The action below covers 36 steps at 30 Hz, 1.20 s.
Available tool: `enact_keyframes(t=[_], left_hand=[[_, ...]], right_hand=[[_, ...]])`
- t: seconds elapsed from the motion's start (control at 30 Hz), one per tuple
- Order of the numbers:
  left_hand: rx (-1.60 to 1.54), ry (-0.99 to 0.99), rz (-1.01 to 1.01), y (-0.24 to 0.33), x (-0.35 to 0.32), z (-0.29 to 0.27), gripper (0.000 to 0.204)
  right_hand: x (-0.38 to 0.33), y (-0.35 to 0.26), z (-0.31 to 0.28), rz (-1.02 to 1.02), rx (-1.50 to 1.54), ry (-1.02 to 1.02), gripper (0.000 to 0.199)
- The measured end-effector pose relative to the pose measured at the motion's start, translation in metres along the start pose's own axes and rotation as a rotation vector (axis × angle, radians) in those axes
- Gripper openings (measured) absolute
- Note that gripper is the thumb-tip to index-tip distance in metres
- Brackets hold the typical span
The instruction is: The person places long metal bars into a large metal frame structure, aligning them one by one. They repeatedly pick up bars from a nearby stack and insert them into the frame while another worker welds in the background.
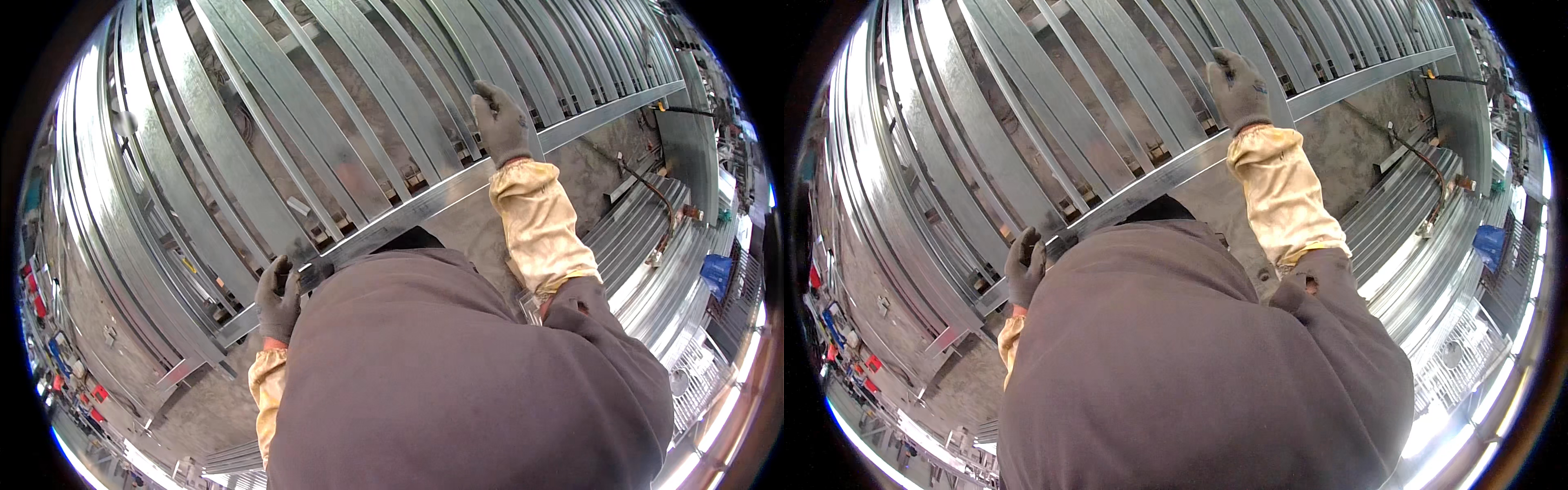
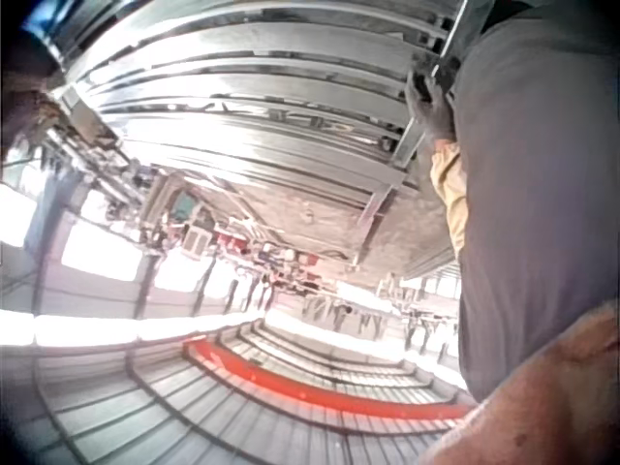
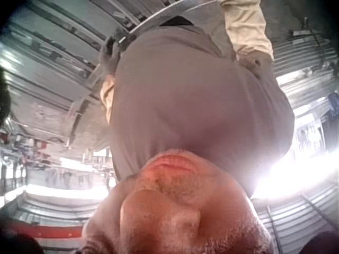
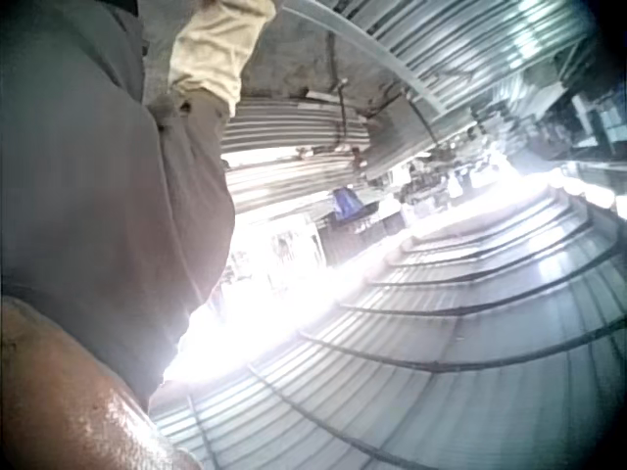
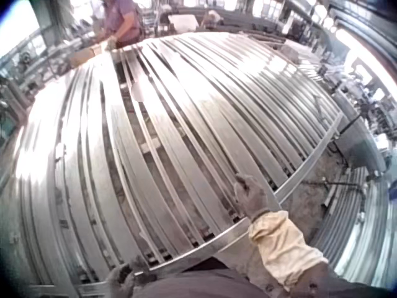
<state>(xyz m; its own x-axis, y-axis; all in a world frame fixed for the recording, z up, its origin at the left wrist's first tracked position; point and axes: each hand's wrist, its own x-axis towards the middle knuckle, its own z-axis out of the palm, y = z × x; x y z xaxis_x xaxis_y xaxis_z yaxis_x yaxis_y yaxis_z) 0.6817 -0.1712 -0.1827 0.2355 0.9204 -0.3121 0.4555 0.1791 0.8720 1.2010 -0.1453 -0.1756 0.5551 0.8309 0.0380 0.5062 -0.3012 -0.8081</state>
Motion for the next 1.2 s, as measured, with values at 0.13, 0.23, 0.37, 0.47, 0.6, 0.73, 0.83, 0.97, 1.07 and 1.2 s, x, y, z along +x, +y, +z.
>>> enact_keyframes(t=[0.13,0.23,0.37,0.47,0.6,0.73,0.83,0.97,1.07,1.2], left_hand=[[0.037,-0.04,0.01,0.002,0.003,0.005,0.039],[0.05,-0.04,0.009,0.017,0.006,0.007,0.039],[0.04,-0.021,-0.009,0.013,0.004,0.011,0.039],[0.036,-0.032,-0.03,-0.002,0.002,0.014,0.039],[0.005,0.025,-0.039,-0.011,-0.002,0.025,0.036],[0.297,0.181,0.206,0.004,0.007,0.027,0.038],[0.633,0.196,0.428,0.009,0.02,0.031,0.052],[0.783,0.119,0.5,0.009,0.038,0.049,0.067],[0.861,0.056,0.517,0.007,0.043,0.056,0.079],[0.884,0.049,0.463,0.011,0.047,0.058,0.082]], right_hand=[[-0.004,-0.005,0.045,-0.044,0.008,-0.226,0.055],[-0.01,-0.006,0.092,-0.051,-0.262,-0.215,0.069],[0.013,0.0,0.094,0.169,-0.103,-0.332,0.077],[0.013,-0.001,0.093,0.172,-0.173,-0.384,0.079],[0.018,-0.003,0.094,0.219,-0.182,-0.388,0.077],[0.025,-0.013,0.094,0.32,-0.082,-0.407,0.076],[0.026,-0.005,0.1,0.302,-0.119,-0.385,0.078],[0.027,-0.009,0.104,0.382,-0.145,-0.366,0.073],[0.022,-0.019,0.113,0.447,-0.17,-0.336,0.075],[0.026,-0.011,0.115,0.454,-0.201,-0.36,0.078]])
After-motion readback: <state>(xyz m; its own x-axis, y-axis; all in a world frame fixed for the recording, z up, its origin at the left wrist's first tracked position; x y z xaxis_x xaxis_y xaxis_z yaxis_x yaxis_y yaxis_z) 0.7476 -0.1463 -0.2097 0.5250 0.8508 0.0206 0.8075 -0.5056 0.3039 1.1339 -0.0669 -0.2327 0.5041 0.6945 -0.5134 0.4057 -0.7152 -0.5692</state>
